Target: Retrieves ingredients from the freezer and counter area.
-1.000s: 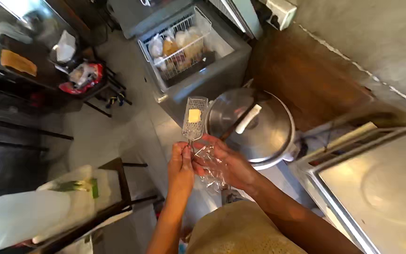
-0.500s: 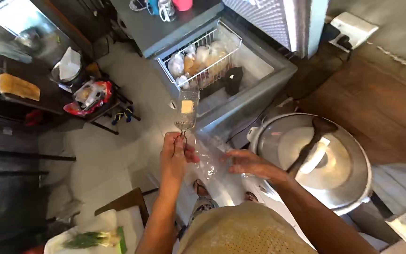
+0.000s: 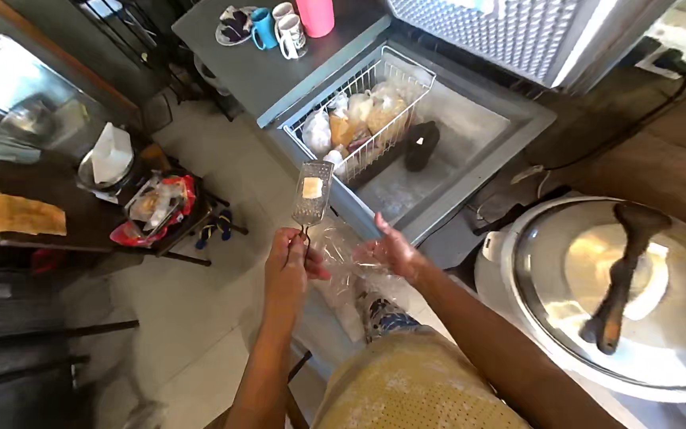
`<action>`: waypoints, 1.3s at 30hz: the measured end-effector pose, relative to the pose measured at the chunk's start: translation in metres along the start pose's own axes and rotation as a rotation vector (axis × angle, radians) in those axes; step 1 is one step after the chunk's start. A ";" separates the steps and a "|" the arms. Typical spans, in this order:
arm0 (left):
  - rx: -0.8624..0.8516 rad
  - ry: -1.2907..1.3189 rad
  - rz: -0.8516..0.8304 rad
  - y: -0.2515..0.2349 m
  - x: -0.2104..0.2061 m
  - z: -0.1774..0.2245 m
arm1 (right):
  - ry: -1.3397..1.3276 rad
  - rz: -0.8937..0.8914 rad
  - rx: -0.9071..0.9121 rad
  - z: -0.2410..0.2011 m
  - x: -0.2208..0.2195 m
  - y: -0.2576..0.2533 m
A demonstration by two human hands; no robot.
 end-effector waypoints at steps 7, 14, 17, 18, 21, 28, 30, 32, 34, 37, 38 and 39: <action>0.048 0.018 -0.009 -0.087 0.045 -0.001 | 0.900 -0.079 0.439 -0.126 -0.040 -0.006; 0.060 0.054 -0.109 -0.182 0.065 0.022 | 0.699 -0.033 0.017 -0.128 -0.057 -0.133; 0.086 0.063 -0.148 -0.214 0.073 0.028 | 0.541 -0.118 0.038 -0.122 -0.059 -0.179; 0.096 0.069 -0.161 -0.224 0.074 0.029 | 0.481 -0.122 0.042 -0.123 -0.059 -0.190; 0.112 0.084 -0.203 -0.254 0.075 0.034 | 0.329 -0.068 0.017 -0.133 -0.049 -0.212; 0.111 0.079 -0.421 -0.334 0.046 0.029 | 0.109 0.163 0.113 -0.170 0.003 -0.211; 0.116 0.082 -0.521 -0.357 0.032 0.026 | 0.100 0.179 0.154 -0.178 0.005 -0.209; 0.110 0.082 -0.615 -0.377 0.018 0.024 | 0.047 0.228 0.152 -0.179 0.000 -0.207; 0.112 0.081 -0.703 -0.397 0.007 0.023 | -0.037 0.263 0.144 -0.174 -0.009 -0.213; 0.119 0.046 -0.829 -0.423 -0.005 0.025 | -0.199 0.343 0.226 -0.169 -0.022 -0.219; 0.128 0.029 -0.864 -0.429 -0.007 0.026 | -0.216 0.362 0.270 -0.169 -0.027 -0.219; 0.140 0.012 -0.892 -0.436 -0.009 0.026 | -0.212 0.372 0.328 -0.170 -0.031 -0.218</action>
Point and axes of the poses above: each hand's wrist, its own y-axis away from the middle knuckle, its own x-axis out of the back of the hand, z = x × y, the point moved 10 cm from there along -y, towards the middle knuckle, and after that the axes turned 5 degrees about y, right-handed, at the moved point
